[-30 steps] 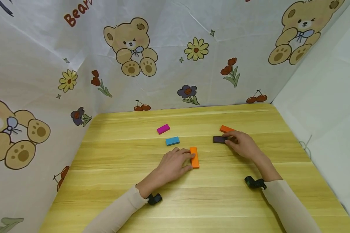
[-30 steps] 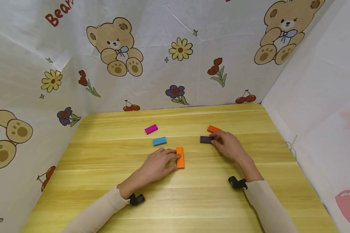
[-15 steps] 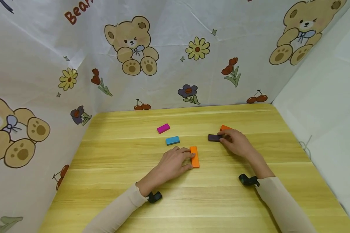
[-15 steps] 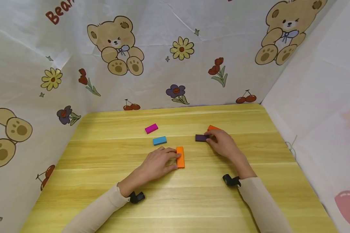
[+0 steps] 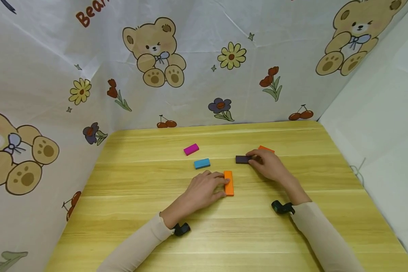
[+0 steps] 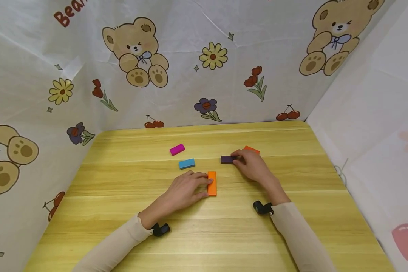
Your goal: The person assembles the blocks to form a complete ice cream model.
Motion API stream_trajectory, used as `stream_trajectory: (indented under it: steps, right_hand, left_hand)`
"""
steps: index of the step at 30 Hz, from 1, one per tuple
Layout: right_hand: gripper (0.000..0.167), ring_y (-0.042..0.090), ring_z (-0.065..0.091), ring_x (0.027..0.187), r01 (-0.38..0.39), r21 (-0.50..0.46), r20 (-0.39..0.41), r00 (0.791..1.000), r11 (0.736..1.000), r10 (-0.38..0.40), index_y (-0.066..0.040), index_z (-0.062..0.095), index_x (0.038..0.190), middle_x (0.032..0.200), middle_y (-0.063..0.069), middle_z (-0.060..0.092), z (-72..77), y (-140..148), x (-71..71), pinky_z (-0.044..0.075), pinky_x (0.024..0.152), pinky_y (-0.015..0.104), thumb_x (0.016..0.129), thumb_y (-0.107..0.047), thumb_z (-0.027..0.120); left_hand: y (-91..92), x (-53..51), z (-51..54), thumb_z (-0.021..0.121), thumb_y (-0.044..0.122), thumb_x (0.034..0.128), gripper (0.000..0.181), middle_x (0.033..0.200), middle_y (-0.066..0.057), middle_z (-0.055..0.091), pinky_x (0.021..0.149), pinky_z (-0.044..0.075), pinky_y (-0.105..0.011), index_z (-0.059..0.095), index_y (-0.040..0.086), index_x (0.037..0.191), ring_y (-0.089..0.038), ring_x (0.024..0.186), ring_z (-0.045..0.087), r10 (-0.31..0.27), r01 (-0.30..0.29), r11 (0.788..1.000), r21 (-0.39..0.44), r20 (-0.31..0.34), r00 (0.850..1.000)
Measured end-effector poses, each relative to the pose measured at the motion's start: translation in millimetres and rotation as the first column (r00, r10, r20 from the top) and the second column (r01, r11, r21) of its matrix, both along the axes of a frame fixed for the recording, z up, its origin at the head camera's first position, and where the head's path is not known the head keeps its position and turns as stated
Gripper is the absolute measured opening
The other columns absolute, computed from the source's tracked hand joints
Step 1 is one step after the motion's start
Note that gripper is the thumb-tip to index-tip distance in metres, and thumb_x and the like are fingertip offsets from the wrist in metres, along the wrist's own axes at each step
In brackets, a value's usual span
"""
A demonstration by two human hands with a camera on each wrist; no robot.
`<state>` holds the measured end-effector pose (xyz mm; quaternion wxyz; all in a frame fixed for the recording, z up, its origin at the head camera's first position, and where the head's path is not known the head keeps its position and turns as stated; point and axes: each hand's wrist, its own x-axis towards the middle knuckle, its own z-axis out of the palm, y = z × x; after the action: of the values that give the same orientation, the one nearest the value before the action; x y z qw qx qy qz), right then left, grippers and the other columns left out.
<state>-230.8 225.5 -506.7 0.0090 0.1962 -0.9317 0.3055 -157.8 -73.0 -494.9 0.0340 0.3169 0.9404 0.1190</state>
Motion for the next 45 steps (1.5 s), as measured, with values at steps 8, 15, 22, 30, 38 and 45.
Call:
stream_trajectory:
  steps: [8, 15, 22, 30, 38, 45]
  right_hand:
    - [0.031, 0.032, 0.07, 0.109, -0.005, 0.031, 0.002, 1.0, 1.0, 0.005, -0.007, 0.072, 0.136, 0.129, 0.017, 0.074, 2.1, -17, -2.4, 0.057, 0.096, 0.053, 0.107, -0.017, 0.067]
    - [0.03, 0.03, 0.07, 0.107, -0.022, 0.009, 0.014, 1.0, 1.0, 0.022, -0.007, 0.073, 0.134, 0.127, 0.015, 0.075, 4.2, -28, -2.9, 0.057, 0.095, 0.051, 0.106, -0.017, 0.069]
    - [0.031, 0.029, 0.069, 0.106, -0.02, 0.021, 0.024, 1.0, 1.0, 0.02, -0.011, 0.072, 0.136, 0.127, 0.014, 0.075, 1.9, -34, -5.0, 0.057, 0.095, 0.05, 0.107, -0.019, 0.068]
    - [0.03, 0.029, 0.069, 0.107, -0.026, 0.021, 0.022, 0.999, 0.999, 0.026, -0.01, 0.072, 0.136, 0.127, 0.014, 0.075, 1.2, -36, -5.0, 0.057, 0.095, 0.05, 0.107, -0.018, 0.069]
    - [0.03, 0.029, 0.07, 0.105, -0.025, 0.04, 0.013, 1.0, 0.999, 0.024, -0.009, 0.073, 0.135, 0.127, 0.015, 0.075, 1.4, -38, -6.4, 0.059, 0.094, 0.049, 0.106, -0.017, 0.069]
    - [0.029, 0.03, 0.071, 0.106, -0.029, 0.039, 0.012, 1.0, 0.999, 0.028, -0.008, 0.073, 0.134, 0.126, 0.015, 0.075, 1.5, -37, -7.9, 0.059, 0.095, 0.05, 0.106, -0.016, 0.07]
  left_hand:
    - [5.3, 0.4, 0.0, 0.071, 0.049, 0.1032, 0.044, 0.152, 0.005, 0.065, 0.09, 0.057, -0.037, 0.07, 0.034, 0.145, -0.021, 0.119, 0.064, -0.014, 0.014, 1.0, -0.005, -0.02, 1.0]
    - [11.2, 0.2, 0.1, 0.071, 0.05, 0.103, 0.044, 0.15, 0.005, 0.067, 0.094, 0.055, -0.038, 0.071, 0.034, 0.144, -0.021, 0.119, 0.063, -0.029, 0.029, 1.0, -0.012, -0.032, 0.999]
    - [15.3, -1.7, 0.4, 0.071, 0.051, 0.1022, 0.045, 0.148, 0.005, 0.068, 0.093, 0.054, -0.037, 0.071, 0.034, 0.143, -0.021, 0.116, 0.063, -0.042, 0.041, 0.999, -0.027, -0.046, 0.998]
    - [14.0, -11.8, 7.5, 0.062, 0.054, 0.1068, 0.042, 0.148, 0.003, 0.067, 0.1, 0.057, -0.041, 0.073, 0.03, 0.14, -0.022, 0.124, 0.066, -0.048, 0.047, 0.998, 0.042, 0.014, 0.999]
    - [12.4, -56.6, 17.0, 0.071, 0.035, 0.1052, 0.033, 0.134, 0.0, 0.075, 0.099, 0.057, -0.042, 0.076, 0.022, 0.135, -0.025, 0.116, 0.071, 0.061, -0.046, 0.987, 0.154, -0.099, 0.993]
    - [22.5, -90.2, 15.1, 0.077, 0.033, 0.1017, 0.032, 0.127, 0.002, 0.077, 0.092, 0.055, -0.039, 0.078, 0.024, 0.132, -0.023, 0.105, 0.067, 0.104, -0.091, 0.989, 0.12, -0.103, 0.989]
